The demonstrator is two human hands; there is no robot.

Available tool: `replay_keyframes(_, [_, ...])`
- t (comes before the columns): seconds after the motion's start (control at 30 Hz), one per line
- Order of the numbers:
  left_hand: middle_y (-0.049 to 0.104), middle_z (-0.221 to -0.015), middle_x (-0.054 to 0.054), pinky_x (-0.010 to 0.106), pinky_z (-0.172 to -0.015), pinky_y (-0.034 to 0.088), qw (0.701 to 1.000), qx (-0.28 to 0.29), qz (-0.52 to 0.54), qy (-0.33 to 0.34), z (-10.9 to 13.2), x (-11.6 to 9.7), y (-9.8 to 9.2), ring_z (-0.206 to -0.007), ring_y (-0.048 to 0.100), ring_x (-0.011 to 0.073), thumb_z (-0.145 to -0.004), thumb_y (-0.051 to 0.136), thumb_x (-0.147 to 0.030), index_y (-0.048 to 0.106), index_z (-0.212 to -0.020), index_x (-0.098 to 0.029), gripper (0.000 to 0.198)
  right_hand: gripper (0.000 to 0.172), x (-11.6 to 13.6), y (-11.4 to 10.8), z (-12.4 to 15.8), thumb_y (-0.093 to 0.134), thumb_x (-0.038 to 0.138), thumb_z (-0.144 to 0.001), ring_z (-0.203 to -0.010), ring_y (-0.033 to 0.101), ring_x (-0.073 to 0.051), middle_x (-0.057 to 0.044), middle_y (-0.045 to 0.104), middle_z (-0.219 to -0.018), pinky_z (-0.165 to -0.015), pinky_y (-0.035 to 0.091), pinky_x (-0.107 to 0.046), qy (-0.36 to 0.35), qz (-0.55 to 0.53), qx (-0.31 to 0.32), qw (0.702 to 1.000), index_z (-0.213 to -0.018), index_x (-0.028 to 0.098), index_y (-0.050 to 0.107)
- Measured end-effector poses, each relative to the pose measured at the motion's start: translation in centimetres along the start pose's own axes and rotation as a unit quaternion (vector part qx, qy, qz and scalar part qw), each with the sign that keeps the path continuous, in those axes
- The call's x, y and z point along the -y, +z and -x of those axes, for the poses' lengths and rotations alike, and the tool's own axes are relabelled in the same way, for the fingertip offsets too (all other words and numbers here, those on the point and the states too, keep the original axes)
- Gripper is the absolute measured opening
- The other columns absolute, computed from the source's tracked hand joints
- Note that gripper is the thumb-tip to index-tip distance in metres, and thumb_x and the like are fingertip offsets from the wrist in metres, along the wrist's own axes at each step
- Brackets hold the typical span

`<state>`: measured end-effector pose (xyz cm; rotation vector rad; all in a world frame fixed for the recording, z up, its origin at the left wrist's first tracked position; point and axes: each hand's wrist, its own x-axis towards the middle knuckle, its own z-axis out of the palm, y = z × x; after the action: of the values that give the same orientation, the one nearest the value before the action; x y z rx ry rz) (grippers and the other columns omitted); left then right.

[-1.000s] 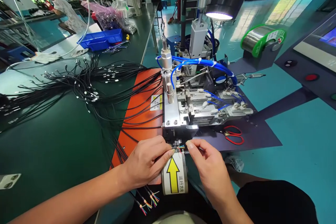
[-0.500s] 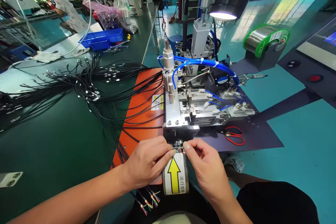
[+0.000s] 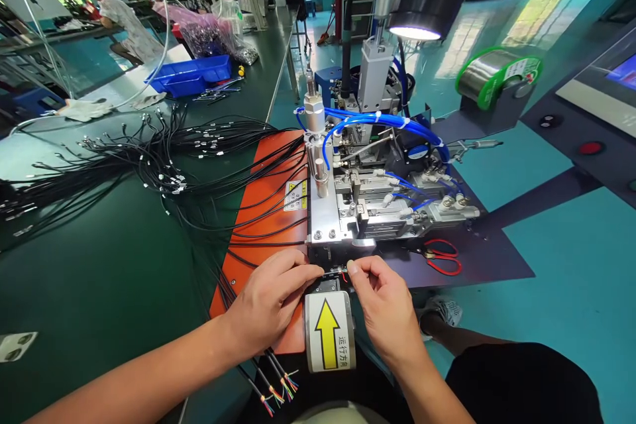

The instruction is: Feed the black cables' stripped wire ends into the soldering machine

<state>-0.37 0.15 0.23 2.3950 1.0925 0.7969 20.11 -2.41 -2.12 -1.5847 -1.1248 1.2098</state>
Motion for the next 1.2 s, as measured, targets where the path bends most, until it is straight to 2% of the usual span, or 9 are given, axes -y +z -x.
replay_keyframes(0.53, [0.056, -0.09, 0.006, 0.028, -0.073, 0.045, 1.0, 0.006, -0.007, -0.025, 0.01, 0.09, 0.23, -0.084, 0.052, 0.0169, -0.097, 0.044, -0.011, 0.066, -0.102, -0.017, 0.024, 0.042, -0.12, 0.49, -0.12, 0.061, 0.059, -0.09, -0.07, 0.052, -0.015, -0.002, 0.062, -0.079, -0.062, 0.043, -0.025, 0.019, 0.006, -0.002, 1.0, -0.09, 0.018, 0.067])
replay_keyframes(1.2, [0.052, -0.086, 0.006, 0.03, -0.071, 0.04, 0.999, 0.017, -0.043, -0.016, -0.03, -0.02, 0.3, -0.08, 0.048, 0.0183, -0.096, 0.044, -0.009, 0.065, -0.1, -0.015, 0.022, 0.04, -0.12, 0.56, -0.07, 0.058, 0.057, -0.092, -0.071, 0.051, -0.014, -0.001, 0.058, -0.08, -0.064, 0.042, -0.025, -0.013, 0.038, -0.014, 0.999, -0.086, 0.018, 0.066])
